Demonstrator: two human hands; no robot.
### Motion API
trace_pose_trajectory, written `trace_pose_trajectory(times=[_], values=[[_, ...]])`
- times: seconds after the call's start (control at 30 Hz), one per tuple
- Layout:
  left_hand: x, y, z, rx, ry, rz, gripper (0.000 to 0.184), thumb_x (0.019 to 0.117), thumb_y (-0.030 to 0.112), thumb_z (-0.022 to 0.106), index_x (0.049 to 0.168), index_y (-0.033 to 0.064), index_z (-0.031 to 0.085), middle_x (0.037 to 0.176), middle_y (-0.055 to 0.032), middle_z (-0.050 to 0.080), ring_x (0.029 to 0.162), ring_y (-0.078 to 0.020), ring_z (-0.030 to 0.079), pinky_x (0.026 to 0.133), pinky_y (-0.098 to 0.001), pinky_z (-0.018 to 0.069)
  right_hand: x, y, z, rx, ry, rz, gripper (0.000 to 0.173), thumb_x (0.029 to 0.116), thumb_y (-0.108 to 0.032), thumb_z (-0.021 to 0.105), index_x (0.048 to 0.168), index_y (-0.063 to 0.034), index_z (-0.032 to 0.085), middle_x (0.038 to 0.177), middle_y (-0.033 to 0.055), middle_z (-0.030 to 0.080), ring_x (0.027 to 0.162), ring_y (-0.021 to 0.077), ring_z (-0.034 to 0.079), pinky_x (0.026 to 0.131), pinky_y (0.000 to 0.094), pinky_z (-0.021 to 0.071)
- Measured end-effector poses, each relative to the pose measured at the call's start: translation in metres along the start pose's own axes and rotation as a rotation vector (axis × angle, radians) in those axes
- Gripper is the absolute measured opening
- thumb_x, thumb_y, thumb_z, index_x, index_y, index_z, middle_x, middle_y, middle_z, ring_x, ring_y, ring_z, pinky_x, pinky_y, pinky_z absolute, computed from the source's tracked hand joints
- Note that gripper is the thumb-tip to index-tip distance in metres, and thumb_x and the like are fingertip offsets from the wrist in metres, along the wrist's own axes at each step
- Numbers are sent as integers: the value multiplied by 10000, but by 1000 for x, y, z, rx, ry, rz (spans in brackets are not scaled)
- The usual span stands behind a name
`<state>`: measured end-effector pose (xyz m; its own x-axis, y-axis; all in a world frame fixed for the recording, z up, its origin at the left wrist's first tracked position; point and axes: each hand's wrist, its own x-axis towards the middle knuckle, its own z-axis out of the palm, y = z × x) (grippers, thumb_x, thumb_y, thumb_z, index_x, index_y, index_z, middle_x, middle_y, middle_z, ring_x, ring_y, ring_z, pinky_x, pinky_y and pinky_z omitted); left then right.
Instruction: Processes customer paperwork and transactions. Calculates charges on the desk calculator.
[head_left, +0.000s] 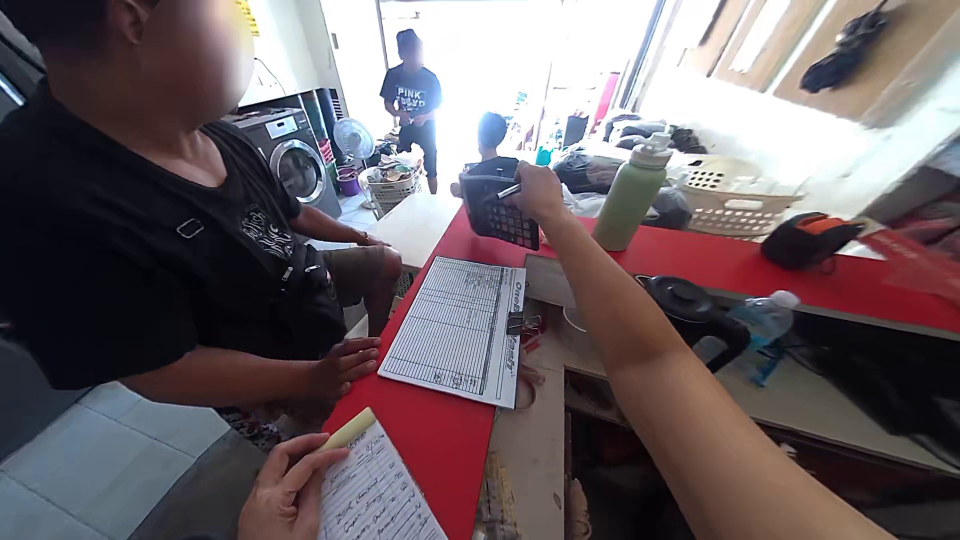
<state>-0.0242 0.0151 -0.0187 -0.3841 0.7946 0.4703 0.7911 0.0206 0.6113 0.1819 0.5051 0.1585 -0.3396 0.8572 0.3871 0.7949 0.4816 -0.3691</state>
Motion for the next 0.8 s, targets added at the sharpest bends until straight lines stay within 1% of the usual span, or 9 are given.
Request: trace_pose_trajectory(times=[0.13, 0.2, 0.3, 0.37, 0.43, 0.57, 0.67, 0.73, 0.8], values=[[-1, 1, 2, 23, 37, 19, 246, 950, 37, 586, 1005, 125, 809, 1185, -141, 661, 1156, -179, 618, 1002, -302, 511, -71, -16, -18, 325, 312, 39, 498, 882, -238, 805, 1230, 63, 616, 1123, 284, 685, 1061, 449, 676, 932, 625, 522], [-2, 0, 6, 40, 54, 34, 265, 938, 23, 579, 1009, 129, 811, 1188, -149, 665, 1166, -223, 618, 1009, -343, 511, -117, -20, -7, 580, 328, 77, 591, 893, -252, 804, 1368, 8, 568, 1226, 255, 663, 1081, 401, 672, 932, 583, 543], [-1, -3, 10, 48, 42, 77, 335, 924, 9, 535, 1069, 143, 805, 1235, -159, 659, 1174, -260, 635, 995, -386, 535, -179, -40, 36, 787, 273, 211, 491, 880, -257, 822, 1279, -39, 637, 1070, 228, 695, 903, 375, 682, 783, 591, 557], [1, -5, 8, 39, -5, 98, 380, 921, 5, 510, 1107, 163, 801, 1285, -146, 661, 1198, -268, 643, 996, -414, 546, -203, -50, 66, 762, 188, 291, 447, 880, -251, 818, 1235, -31, 658, 1021, 205, 712, 881, 337, 705, 806, 558, 573], [9, -6, 3, 44, -75, 125, 401, 911, -29, 516, 1120, 166, 797, 1303, -143, 663, 1213, -303, 642, 1006, -456, 542, -221, -56, 80, 607, 51, 307, 462, 935, -344, 753, 1265, -41, 642, 1007, 191, 714, 847, 313, 717, 796, 512, 591], [33, -14, -4, 60, -185, 223, 460, 855, -134, 565, 1122, 164, 793, 1333, -177, 644, 1271, -389, 594, 1059, -533, 494, -238, -66, 81, 170, 46, 171, 413, 991, -449, 648, 1145, -81, 754, 1031, 181, 741, 990, 377, 711, 864, 583, 537], [29, -11, -5, 68, -160, 320, 434, 862, -117, 572, 1134, 144, 788, 1354, -213, 627, 1364, -439, 513, 1134, -623, 394, -247, -70, 73, -79, 6, 62, 292, 1027, -312, 610, 1105, -82, 773, 1076, 212, 697, 1022, 424, 672, 820, 593, 534], [15, -1, -6, 60, -135, 344, 385, 895, -42, 556, 1155, 130, 783, 1339, -205, 645, 1364, -456, 511, 1126, -672, 369, -255, -74, 69, -46, 42, -53, 271, 973, -132, 608, 1193, -84, 758, 1011, 203, 713, 919, 411, 701, 751, 588, 555], [-5, 7, -4, 73, -174, 327, 304, 983, 112, 553, 1201, 122, 764, 1340, -191, 653, 1358, -458, 514, 1130, -676, 349, -268, -76, 72, 97, 39, -231, 318, 927, -66, 595, 1197, -94, 762, 916, 148, 740, 785, 333, 717, 685, 544, 573]])
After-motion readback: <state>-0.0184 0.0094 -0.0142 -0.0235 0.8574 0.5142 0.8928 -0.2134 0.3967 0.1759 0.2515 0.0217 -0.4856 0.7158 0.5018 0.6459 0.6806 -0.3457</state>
